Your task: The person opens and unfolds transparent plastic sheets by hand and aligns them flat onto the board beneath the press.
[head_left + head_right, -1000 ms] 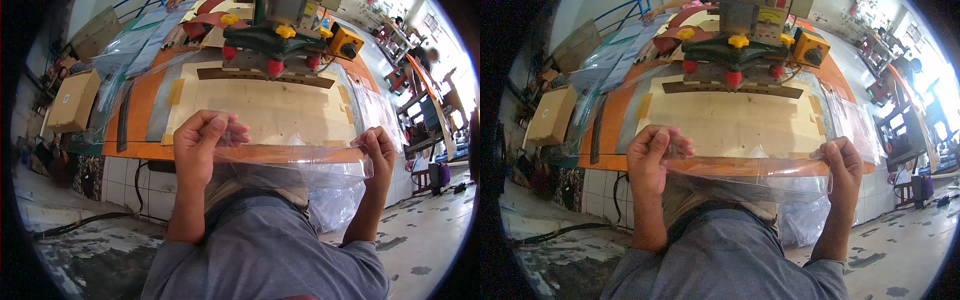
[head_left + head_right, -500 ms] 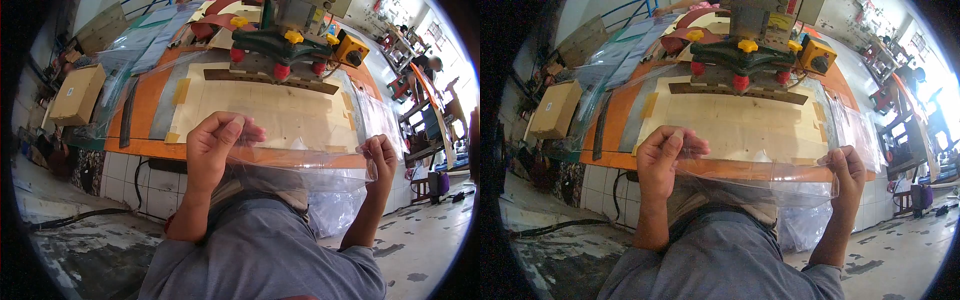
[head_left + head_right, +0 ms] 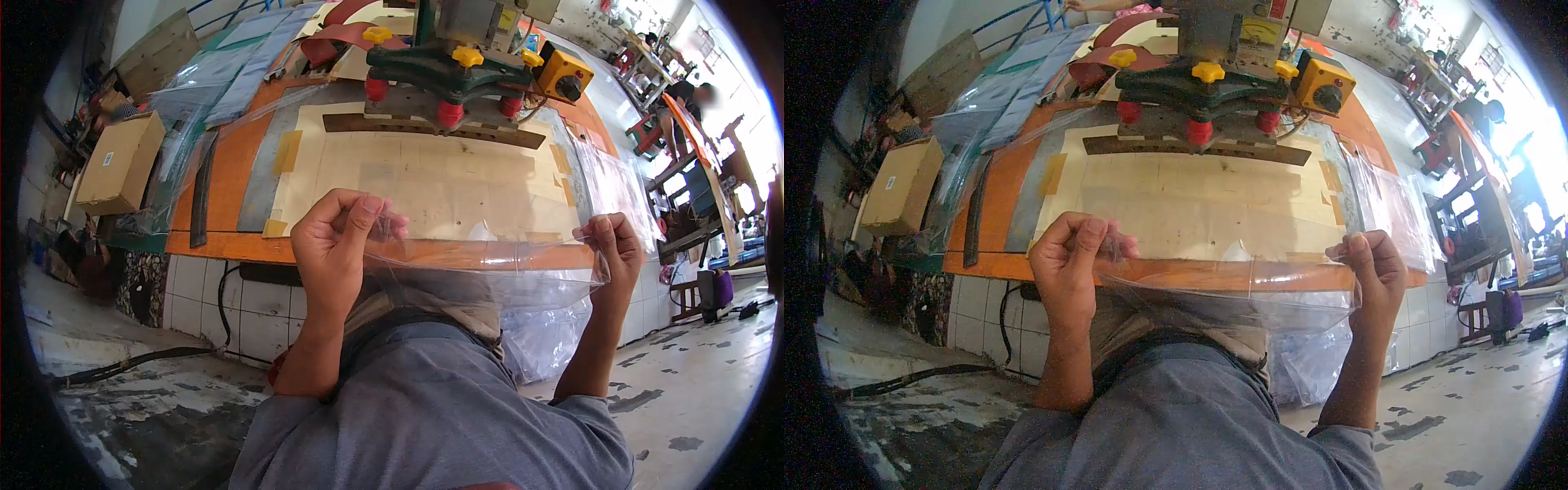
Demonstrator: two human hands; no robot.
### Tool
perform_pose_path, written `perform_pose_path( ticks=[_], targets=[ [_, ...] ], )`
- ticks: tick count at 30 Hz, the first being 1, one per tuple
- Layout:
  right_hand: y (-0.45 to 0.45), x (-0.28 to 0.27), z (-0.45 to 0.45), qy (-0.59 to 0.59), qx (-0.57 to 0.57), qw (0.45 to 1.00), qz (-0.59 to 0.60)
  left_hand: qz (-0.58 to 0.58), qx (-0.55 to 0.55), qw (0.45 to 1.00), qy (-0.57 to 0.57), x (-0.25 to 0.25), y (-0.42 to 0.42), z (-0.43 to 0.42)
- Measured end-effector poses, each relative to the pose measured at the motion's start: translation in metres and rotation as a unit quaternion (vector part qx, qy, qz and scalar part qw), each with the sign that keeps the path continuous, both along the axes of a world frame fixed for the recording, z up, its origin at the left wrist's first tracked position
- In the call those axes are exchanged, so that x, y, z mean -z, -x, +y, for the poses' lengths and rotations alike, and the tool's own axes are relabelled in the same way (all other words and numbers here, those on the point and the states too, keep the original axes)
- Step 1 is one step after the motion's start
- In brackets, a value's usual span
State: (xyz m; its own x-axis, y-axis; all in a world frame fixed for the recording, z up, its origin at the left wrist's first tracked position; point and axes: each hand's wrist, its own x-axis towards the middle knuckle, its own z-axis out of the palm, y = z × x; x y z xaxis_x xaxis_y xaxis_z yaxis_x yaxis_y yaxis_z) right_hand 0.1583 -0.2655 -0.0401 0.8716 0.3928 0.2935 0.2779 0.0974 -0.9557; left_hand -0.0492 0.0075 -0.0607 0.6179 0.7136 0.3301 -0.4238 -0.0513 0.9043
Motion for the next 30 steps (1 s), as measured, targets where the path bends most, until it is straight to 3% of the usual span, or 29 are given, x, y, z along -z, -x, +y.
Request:
perform_pose_path(
  ticks=[10, 13, 15, 17, 19, 21, 23, 24, 26, 27, 29, 30],
  targets=[
    [0.008, 0.009, 0.002, -0.028, 0.040, 0.999, -0.010, 0.028, -0.023, 0.999, -0.020, 0.004, 0.005, 0.004],
    [0.012, 0.002, -0.007, -0.047, 0.060, 0.996, -0.056, 0.047, -0.019, 0.997, -0.058, -0.004, 0.012, 0.002],
    [0.014, -0.012, -0.013, -0.078, 0.063, 0.978, -0.185, 0.053, -0.012, 0.995, -0.079, -0.014, 0.018, -0.003],
    [0.016, -0.027, -0.012, -0.062, 0.110, 0.973, -0.193, 0.047, -0.025, 0.992, -0.115, -0.025, 0.021, -0.006],
    [0.006, -0.039, -0.004, 0.071, 0.189, 0.967, -0.156, 0.106, -0.018, 0.987, -0.123, -0.024, 0.003, 0.007],
    [-0.031, -0.026, 0.011, 0.100, 0.085, 0.982, -0.139, 0.235, -0.003, 0.956, -0.174, -0.010, -0.027, 0.031],
    [-0.076, 0.006, 0.029, 0.140, -0.029, 0.986, -0.089, 0.290, 0.002, 0.928, -0.233, 0.025, -0.053, 0.062],
    [-0.094, 0.028, 0.042, 0.143, -0.029, 0.989, -0.022, 0.342, -0.001, 0.897, -0.281, 0.041, -0.063, 0.073],
    [-0.121, 0.066, 0.063, 0.163, -0.048, 0.985, -0.018, 0.353, -0.003, 0.874, -0.334, 0.060, -0.076, 0.088],
    [-0.131, 0.078, 0.070, 0.236, -0.045, 0.971, -0.005, 0.366, -0.013, 0.849, -0.381, 0.067, -0.081, 0.094],
    [-0.134, 0.091, 0.081, 0.324, 0.000, 0.926, -0.194, 0.371, -0.022, 0.829, -0.417, 0.080, -0.088, 0.110],
    [-0.131, 0.089, 0.088, 0.353, 0.005, 0.917, -0.187, 0.375, -0.032, 0.807, -0.455, 0.082, -0.091, 0.115]
  ],
)
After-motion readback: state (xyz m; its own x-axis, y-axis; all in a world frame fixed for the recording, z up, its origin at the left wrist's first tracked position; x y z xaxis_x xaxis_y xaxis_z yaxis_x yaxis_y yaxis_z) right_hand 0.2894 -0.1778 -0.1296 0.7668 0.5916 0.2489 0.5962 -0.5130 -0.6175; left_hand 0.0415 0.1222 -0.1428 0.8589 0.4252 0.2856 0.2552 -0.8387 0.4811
